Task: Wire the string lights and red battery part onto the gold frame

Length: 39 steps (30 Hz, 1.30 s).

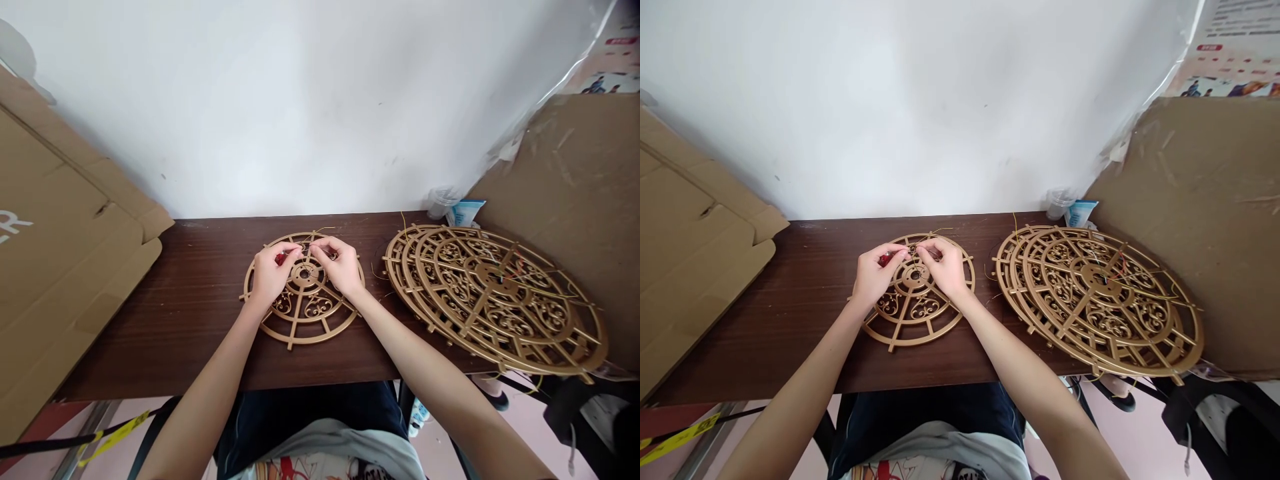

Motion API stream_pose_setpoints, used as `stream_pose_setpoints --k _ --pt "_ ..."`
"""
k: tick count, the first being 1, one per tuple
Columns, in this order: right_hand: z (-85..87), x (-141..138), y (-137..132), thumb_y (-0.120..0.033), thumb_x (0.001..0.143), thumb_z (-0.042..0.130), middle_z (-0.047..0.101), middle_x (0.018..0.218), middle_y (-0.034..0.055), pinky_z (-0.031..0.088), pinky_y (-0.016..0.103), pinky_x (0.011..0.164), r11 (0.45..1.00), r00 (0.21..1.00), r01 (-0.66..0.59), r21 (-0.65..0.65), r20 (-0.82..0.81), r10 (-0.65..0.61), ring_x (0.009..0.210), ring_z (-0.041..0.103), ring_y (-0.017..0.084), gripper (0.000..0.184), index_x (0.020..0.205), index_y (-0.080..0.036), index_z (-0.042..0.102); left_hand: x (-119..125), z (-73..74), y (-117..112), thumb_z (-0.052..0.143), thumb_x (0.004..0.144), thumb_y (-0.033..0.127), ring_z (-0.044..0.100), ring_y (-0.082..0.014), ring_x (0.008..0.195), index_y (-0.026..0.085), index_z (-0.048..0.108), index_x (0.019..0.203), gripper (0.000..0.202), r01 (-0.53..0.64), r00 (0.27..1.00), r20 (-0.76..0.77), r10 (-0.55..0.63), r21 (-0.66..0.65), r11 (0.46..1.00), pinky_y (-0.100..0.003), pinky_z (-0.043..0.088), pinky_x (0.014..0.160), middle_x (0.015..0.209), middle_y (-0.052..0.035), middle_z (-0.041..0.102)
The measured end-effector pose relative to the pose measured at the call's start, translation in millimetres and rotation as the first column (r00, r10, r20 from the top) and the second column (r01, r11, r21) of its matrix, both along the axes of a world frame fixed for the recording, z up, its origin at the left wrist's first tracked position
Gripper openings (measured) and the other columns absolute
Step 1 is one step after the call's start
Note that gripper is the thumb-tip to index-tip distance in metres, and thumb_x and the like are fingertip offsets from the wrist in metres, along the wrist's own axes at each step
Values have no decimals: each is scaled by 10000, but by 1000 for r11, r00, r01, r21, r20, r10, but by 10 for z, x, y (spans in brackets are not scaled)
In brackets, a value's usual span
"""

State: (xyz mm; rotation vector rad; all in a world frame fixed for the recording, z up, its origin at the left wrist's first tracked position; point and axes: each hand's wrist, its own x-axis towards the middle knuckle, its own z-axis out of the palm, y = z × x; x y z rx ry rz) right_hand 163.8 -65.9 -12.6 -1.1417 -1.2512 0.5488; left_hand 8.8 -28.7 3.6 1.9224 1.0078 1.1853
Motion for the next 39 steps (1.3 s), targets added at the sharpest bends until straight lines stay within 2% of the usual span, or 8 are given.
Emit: stream_pose_setpoints --k 4,13,23,28,34,39 --pt "-20 -9 9 -332 821 659 723 849 51 517 302 736 998 996 -55 6 -70 55 784 662 184 170 850 -170 699 6 1 -13 632 840 318 698 -184 752 167 735 892 191 14 1000 2 -15 20 1000 -278 541 717 826 -51 754" --pt "-33 -16 -6 -325 851 635 723 853 52 505 308 732 999 992 -23 45 123 18 807 651 192 165 804 -187 713 25 -25 -10 638 835 293 695 -171 757 176 742 856 158 14 1000 10 -15 50 999 -261 542 702 863 -37 761" --pt "-21 -11 -13 -308 860 632 724 854 52 501 309 731 998 984 -25 60 175 14 807 651 193 154 803 -191 715 10 6 -12 638 834 270 710 -183 779 167 744 867 151 25 998 58 -27 34 999 -279 560 738 845 -45 763" --pt "-17 -7 -15 -276 864 628 720 832 43 496 300 711 998 978 -17 63 207 4 769 644 182 132 804 -194 714 4 0 -8 637 835 267 708 -184 785 173 746 871 148 12 1000 11 -13 67 998 -283 558 737 867 -46 764" --pt "-10 -3 -25 -242 862 622 721 845 38 487 295 709 998 965 -29 58 262 13 766 640 176 108 824 -197 713 3 -37 11 634 837 287 711 -190 800 177 744 876 160 -1 1000 29 -1 65 998 -287 552 745 882 -49 764" --pt "-28 -15 -21 -215 859 613 714 853 41 493 290 718 998 968 -55 34 247 45 765 643 172 95 843 -192 704 7 -4 -7 624 841 271 695 -172 763 174 739 856 152 -8 1000 -11 9 72 997 -269 543 721 858 -41 761"
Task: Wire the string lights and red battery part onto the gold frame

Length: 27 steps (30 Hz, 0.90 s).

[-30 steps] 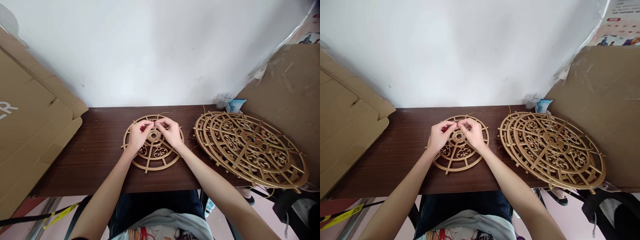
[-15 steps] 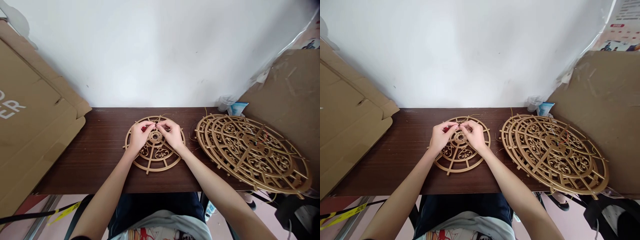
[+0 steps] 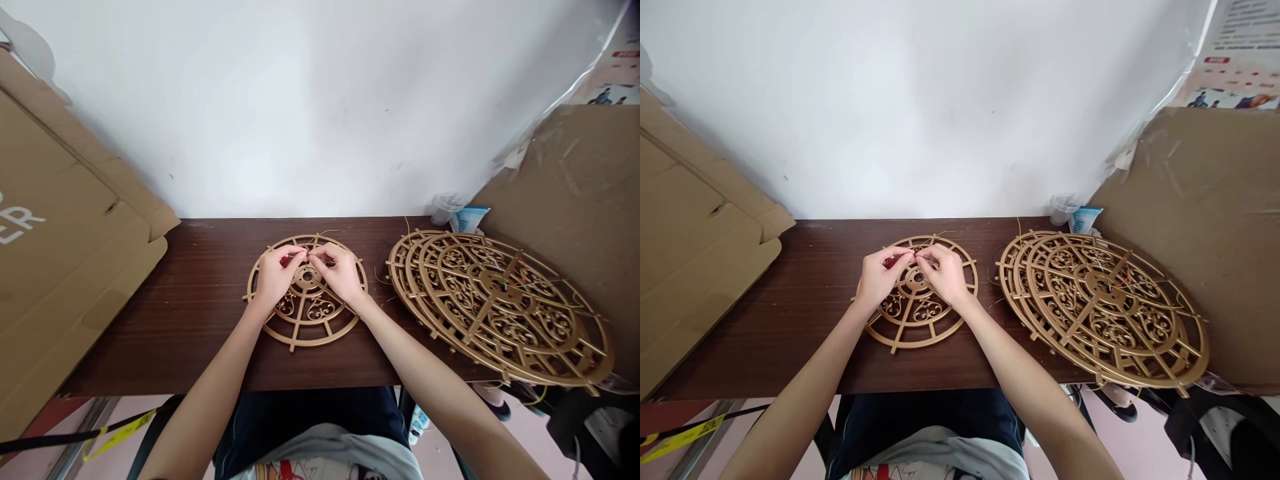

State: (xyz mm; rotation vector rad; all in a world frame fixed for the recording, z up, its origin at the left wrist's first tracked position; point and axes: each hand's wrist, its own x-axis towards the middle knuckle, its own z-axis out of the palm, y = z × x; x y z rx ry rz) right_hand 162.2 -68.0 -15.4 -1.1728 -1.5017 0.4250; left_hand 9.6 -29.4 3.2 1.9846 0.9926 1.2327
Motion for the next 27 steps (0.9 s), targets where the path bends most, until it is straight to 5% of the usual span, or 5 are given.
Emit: stream_pose_setpoints --k 10,16,21,27 --pt "32 6 -15 -325 900 592 671 793 27 444 268 679 1000 999 2 6 38 -3 721 588 158 186 811 -188 680 3 18 -21 625 837 294 683 -166 723 180 740 855 162 -6 999 -37 7 24 1000 -263 534 684 840 -38 759" --pt "34 31 -8 -448 998 376 660 769 47 426 304 731 999 985 21 -27 171 -16 743 591 185 426 771 -204 643 -5 3 1 636 835 324 711 -189 768 171 735 888 189 6 999 40 -6 -22 1000 -282 556 716 850 -55 760" --pt "30 48 -11 -432 1023 300 703 876 46 374 357 869 996 961 82 -25 266 -73 862 593 212 448 827 -220 642 -27 10 30 650 832 324 703 -172 745 162 732 888 190 -50 994 94 52 -22 999 -261 547 699 815 -49 756" --pt "27 49 -9 -362 1027 334 653 775 34 346 353 825 997 933 71 -27 355 -57 825 538 208 409 767 -205 608 -16 27 17 656 828 319 709 -179 784 161 735 882 185 -61 991 120 63 -20 998 -269 550 731 853 -54 761"
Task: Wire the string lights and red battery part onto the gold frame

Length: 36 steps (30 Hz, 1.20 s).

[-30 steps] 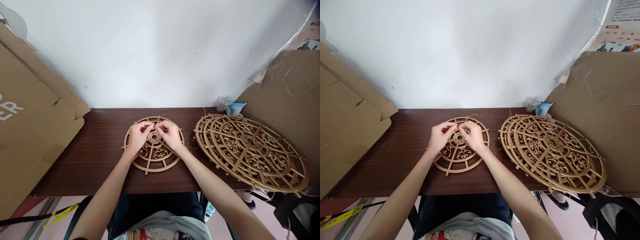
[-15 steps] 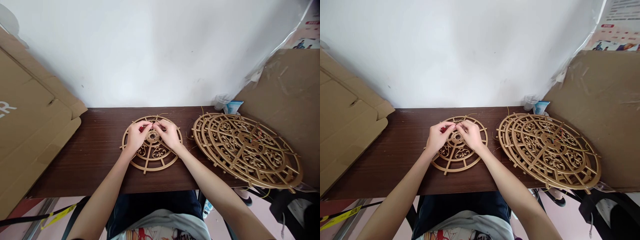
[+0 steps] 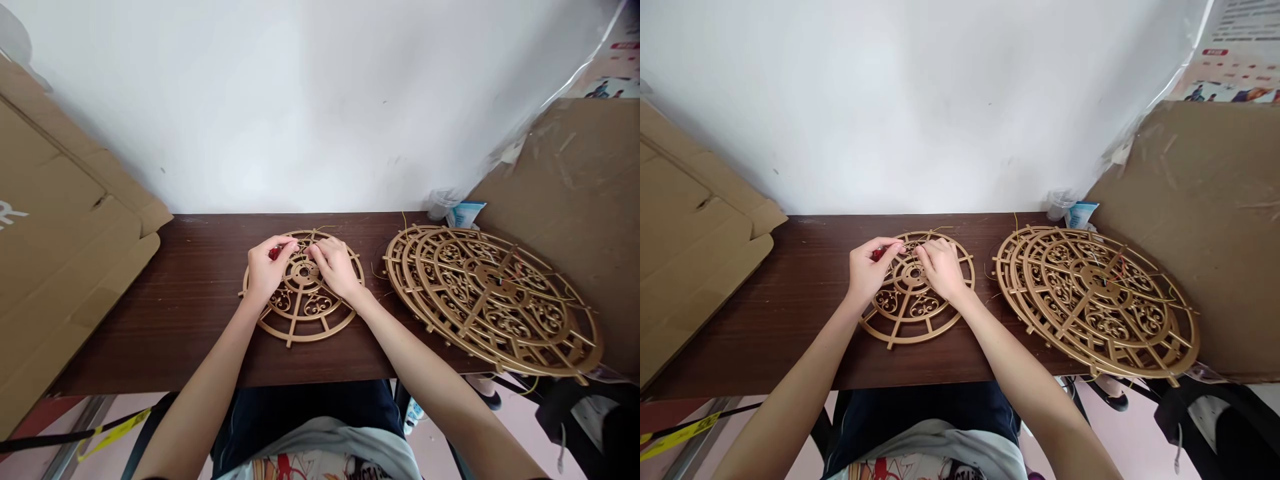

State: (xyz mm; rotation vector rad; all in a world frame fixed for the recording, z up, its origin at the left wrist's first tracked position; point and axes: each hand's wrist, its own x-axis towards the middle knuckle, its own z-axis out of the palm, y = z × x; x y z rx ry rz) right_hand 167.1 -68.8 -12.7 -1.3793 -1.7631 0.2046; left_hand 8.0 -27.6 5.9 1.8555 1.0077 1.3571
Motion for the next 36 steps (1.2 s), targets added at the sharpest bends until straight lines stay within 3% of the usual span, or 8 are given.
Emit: stream_pose_setpoints --k 11,22,32,34,36 --pt "-33 -39 -7 -350 1036 304 633 822 44 334 344 819 997 983 -79 -14 164 80 848 502 197 408 782 -193 582 8 15 -5 660 822 309 713 -191 848 169 748 851 168 9 1000 22 -10 8 1000 -289 559 792 878 -50 767" --pt "-39 -41 -10 -352 1032 323 634 818 47 330 337 821 990 980 -138 2 143 137 856 494 201 401 786 -193 596 9 -25 17 677 809 327 712 -186 775 169 749 856 179 35 998 55 -34 -16 999 -283 571 737 817 -49 763" --pt "-40 -51 -5 -412 1024 318 645 814 60 349 357 831 987 974 -159 -21 162 161 845 496 208 450 797 -193 638 9 -43 37 679 804 324 720 -204 848 176 762 849 176 16 998 63 -16 0 1000 -311 572 814 882 -58 770" --pt "-22 -62 -6 -432 1008 368 664 826 58 361 364 846 989 983 -145 -19 111 146 854 520 209 413 826 -198 655 9 -40 33 680 803 319 719 -202 838 180 762 850 168 13 998 62 -12 -6 1000 -307 572 800 874 -53 770" --pt "-4 -75 -3 -454 974 453 689 862 53 392 357 857 990 989 -140 -17 -43 140 871 562 204 346 875 -203 671 13 -37 24 688 792 309 716 -198 828 179 763 850 161 -2 999 50 3 -6 1000 -299 568 782 876 -52 770"
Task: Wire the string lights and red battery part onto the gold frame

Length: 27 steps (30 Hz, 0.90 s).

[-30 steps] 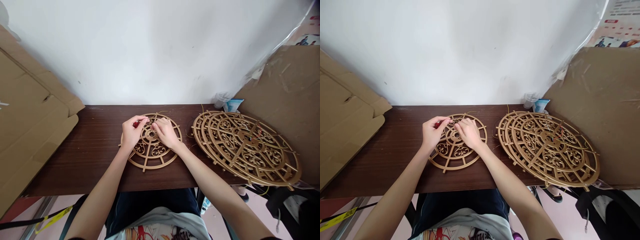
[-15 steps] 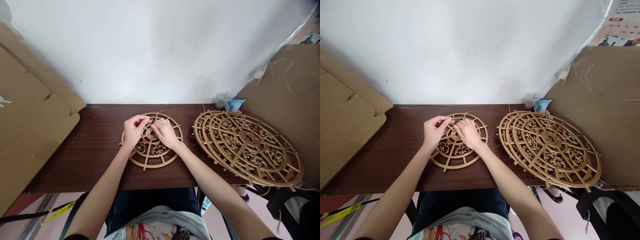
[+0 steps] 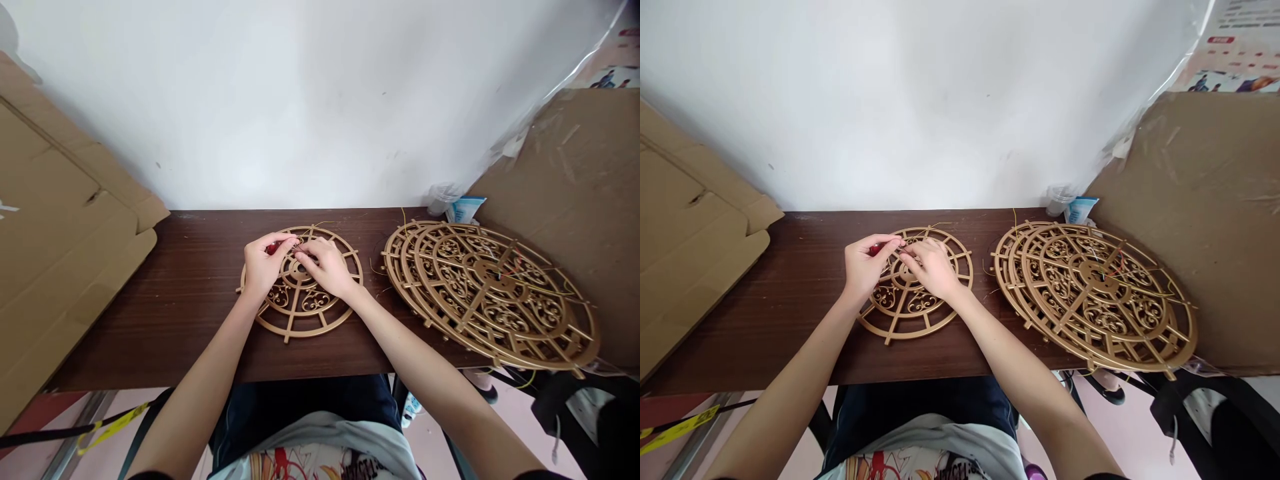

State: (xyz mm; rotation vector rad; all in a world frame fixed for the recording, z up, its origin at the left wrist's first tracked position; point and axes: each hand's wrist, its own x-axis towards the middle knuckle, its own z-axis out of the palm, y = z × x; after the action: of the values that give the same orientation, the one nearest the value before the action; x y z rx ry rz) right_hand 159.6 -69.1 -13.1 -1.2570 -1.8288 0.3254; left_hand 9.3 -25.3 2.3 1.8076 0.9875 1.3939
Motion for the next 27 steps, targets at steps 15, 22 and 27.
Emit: stream_pose_setpoints --k 15,22,27 --pt "-7 32 41 -487 837 628 674 755 27 480 294 722 983 877 -92 -160 -481 4 697 612 159 329 770 -171 691 5 -37 -16 683 807 302 631 -140 665 188 762 865 150 6 995 -104 3 82 997 -256 476 624 863 -41 756" --pt "-34 63 67 -419 842 625 680 745 27 482 274 664 988 862 -66 -139 -506 -14 656 605 149 264 775 -168 676 1 18 -21 695 788 274 572 -103 602 189 708 1061 286 -32 992 -121 36 35 999 -224 455 586 836 -20 741" --pt "-35 70 71 -391 844 619 684 744 30 487 278 677 991 875 -41 -126 -484 -26 678 615 157 243 760 -170 675 3 8 -9 687 788 288 591 -116 634 189 723 1026 260 -37 995 -97 38 8 999 -236 469 606 852 -31 742"
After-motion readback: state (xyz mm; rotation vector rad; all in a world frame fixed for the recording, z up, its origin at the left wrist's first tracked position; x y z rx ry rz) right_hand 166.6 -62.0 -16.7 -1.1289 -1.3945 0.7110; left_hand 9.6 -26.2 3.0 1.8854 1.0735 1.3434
